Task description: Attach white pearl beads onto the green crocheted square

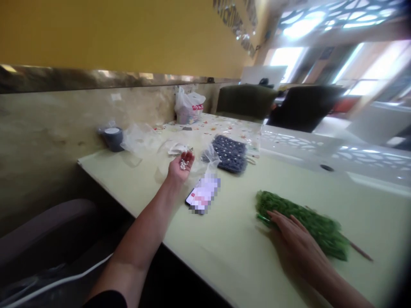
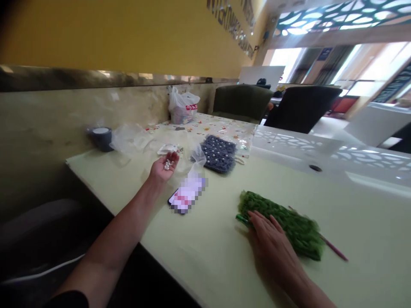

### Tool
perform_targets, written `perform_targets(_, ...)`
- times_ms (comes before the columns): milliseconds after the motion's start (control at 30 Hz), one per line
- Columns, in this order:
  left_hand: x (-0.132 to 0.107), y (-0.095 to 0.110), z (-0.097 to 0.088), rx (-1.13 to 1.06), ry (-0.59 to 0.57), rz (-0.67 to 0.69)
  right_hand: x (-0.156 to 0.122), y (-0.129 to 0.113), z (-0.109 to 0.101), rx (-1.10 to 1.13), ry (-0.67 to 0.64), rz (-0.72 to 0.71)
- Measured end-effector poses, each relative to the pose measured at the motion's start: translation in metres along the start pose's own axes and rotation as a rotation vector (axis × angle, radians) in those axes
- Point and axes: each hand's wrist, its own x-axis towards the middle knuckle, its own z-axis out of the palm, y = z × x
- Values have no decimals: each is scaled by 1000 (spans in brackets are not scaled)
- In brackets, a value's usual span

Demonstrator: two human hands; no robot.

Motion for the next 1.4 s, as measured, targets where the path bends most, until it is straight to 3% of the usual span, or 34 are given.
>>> perform_targets(100,-25,-19,15,75,-42,-62,-19,-5,-19,160,-38,34)
perform_targets(167,-47,-35,24,122,-71,-111,-19,-16,-40,285,-24,130)
perform_targets(267,-83,-67,33,178,-116,-201,-6,-34,-76,469,96,403)
perform_targets(433,-134,-127,33,236,-131,-385,25,-37,-112,720,174,433)
perform_targets(533,-140,-158,32,260,-103,-423,24,-22,-107,592,270,530)
perform_targets(600,-134,-175,34,288,-93,-434,12,-19,-94,534,258,481)
perform_targets(667,-125,-192,37,317,-101,-439,-2,-29,-78,513,129,286)
perform_targets(733,-123,-208,38,337,-107,-403,-15,-48,-63,406,-79,73)
perform_targets(833,-139,-224,26,354,-108,-303,-32,-73,-54,229,-287,-21)
perform_targets(900,-160,-225,11,399,-167,-278,-46,-79,-62,299,-329,-1)
perform_targets(933,-170,-221,3,484,-305,-252,-55,-79,-70,411,-319,15)
perform_targets(1033,-192,-200,-17,651,-525,-205,-88,-80,-102,962,-258,151)
perform_targets(1133,-201,-176,-29,714,-595,-178,-128,-97,-119,1330,-336,246)
perform_targets(1200,-208,-165,-37,736,-609,-167,-158,-115,-107,1404,-405,360)
perform_targets(1267,-220,-157,-47,755,-618,-168,-188,-133,-76,1308,-417,640)
perform_targets(1333,-235,-147,-60,769,-614,-156,-217,-146,-39,1123,-262,956)
perform_targets(1400,-249,-136,-74,780,-590,-126,-239,-154,-9,996,-122,1018)
